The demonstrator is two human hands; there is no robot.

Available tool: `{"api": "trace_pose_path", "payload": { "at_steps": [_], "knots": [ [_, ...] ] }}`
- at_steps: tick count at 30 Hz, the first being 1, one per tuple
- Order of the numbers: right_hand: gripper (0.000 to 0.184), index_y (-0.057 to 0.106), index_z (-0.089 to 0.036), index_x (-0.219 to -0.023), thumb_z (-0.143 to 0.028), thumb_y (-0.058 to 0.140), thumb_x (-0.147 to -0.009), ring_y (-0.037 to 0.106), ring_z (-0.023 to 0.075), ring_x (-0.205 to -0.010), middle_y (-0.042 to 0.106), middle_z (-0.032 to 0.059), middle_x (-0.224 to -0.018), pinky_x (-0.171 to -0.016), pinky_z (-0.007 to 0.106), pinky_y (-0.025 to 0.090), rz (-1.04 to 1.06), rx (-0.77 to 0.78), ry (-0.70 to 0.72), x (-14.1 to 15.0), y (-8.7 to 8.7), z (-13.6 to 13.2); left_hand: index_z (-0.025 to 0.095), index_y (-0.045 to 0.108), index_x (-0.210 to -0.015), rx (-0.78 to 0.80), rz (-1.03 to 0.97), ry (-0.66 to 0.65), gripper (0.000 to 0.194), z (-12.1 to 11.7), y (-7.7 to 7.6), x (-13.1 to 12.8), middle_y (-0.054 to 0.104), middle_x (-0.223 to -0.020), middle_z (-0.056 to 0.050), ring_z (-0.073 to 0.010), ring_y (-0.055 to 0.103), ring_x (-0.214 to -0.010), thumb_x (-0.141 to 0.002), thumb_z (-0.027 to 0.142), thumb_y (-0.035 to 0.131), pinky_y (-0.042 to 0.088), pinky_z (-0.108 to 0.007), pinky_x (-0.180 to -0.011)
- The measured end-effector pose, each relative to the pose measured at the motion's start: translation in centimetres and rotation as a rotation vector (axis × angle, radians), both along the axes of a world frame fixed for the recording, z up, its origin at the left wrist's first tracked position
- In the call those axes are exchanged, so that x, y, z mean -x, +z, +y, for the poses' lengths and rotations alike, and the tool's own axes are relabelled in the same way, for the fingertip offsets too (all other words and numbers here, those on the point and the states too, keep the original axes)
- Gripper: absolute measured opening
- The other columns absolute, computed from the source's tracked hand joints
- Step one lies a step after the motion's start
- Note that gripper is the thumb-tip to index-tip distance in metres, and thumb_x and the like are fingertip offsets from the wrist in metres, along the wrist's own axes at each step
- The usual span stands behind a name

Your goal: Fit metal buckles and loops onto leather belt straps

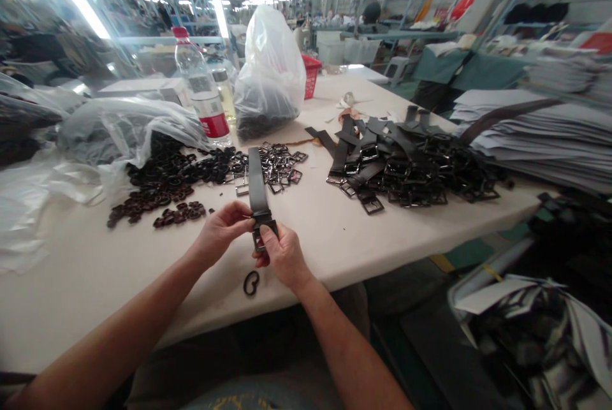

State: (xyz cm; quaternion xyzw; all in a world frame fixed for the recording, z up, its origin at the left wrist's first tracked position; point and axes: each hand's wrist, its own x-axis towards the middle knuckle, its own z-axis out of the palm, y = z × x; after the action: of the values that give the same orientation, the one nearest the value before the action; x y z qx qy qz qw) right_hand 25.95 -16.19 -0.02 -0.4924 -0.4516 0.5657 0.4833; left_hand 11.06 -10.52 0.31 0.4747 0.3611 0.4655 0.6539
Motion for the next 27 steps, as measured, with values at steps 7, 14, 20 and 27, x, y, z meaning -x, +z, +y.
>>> {"api": "trace_pose_path", "payload": {
  "at_steps": [7, 14, 20, 27],
  "knots": [
    [0.052, 0.052, -0.015, -0.081, -0.067, 0.058, -0.081, 0.056, 0.0087, -0.040, 0.061, -0.0010, -0.058, -0.038, 0.017, 0.043, 0.001, 0.017, -0.022, -0.1, 0.0, 0.2, 0.016, 0.054, -0.076, -0.232, 0.109, 0.092, 0.024, -0.3, -1.1, -0.3, 0.060, -0.068, 0.004, -0.0080, 0.057, -0.062, -0.073, 0.025, 0.076, 0.047, -0.019, -0.060],
    [0.054, 0.052, -0.015, -0.081, -0.068, 0.058, -0.080, 0.055, 0.0079, -0.041, 0.059, -0.0019, -0.058, -0.038, 0.017, 0.045, -0.008, 0.005, -0.053, 0.3, 0.3, 0.2, 0.018, 0.056, -0.086, -0.337, 0.226, 0.155, 0.018, -0.6, -1.8, 0.0, 0.063, -0.074, 0.003, -0.0091, 0.060, -0.067, -0.079, 0.025, 0.071, 0.049, -0.020, -0.064],
    [0.049, 0.052, -0.015, -0.082, -0.064, 0.056, -0.084, 0.056, 0.0081, -0.042, 0.060, -0.0016, -0.060, -0.039, 0.018, 0.047, -0.042, -0.022, -0.061, 0.3, 0.0, 0.1, 0.016, 0.064, -0.083, -0.291, 0.254, 0.180, 0.016, -0.4, -1.5, -0.1, 0.066, -0.074, 0.001, -0.0093, 0.060, -0.066, -0.076, 0.027, 0.073, 0.050, -0.020, -0.065],
    [0.046, 0.052, -0.016, -0.083, -0.061, 0.054, -0.086, 0.056, 0.0084, -0.043, 0.059, -0.0017, -0.060, -0.041, 0.018, 0.048, -0.077, -0.030, -0.052, 0.3, 0.0, 0.1, 0.016, 0.060, -0.080, -0.199, 0.104, 0.115, 0.023, -0.8, -1.0, -0.2, 0.065, -0.072, 0.002, -0.0086, 0.059, -0.066, -0.074, 0.027, 0.078, 0.049, -0.019, -0.064]
  ]
}}
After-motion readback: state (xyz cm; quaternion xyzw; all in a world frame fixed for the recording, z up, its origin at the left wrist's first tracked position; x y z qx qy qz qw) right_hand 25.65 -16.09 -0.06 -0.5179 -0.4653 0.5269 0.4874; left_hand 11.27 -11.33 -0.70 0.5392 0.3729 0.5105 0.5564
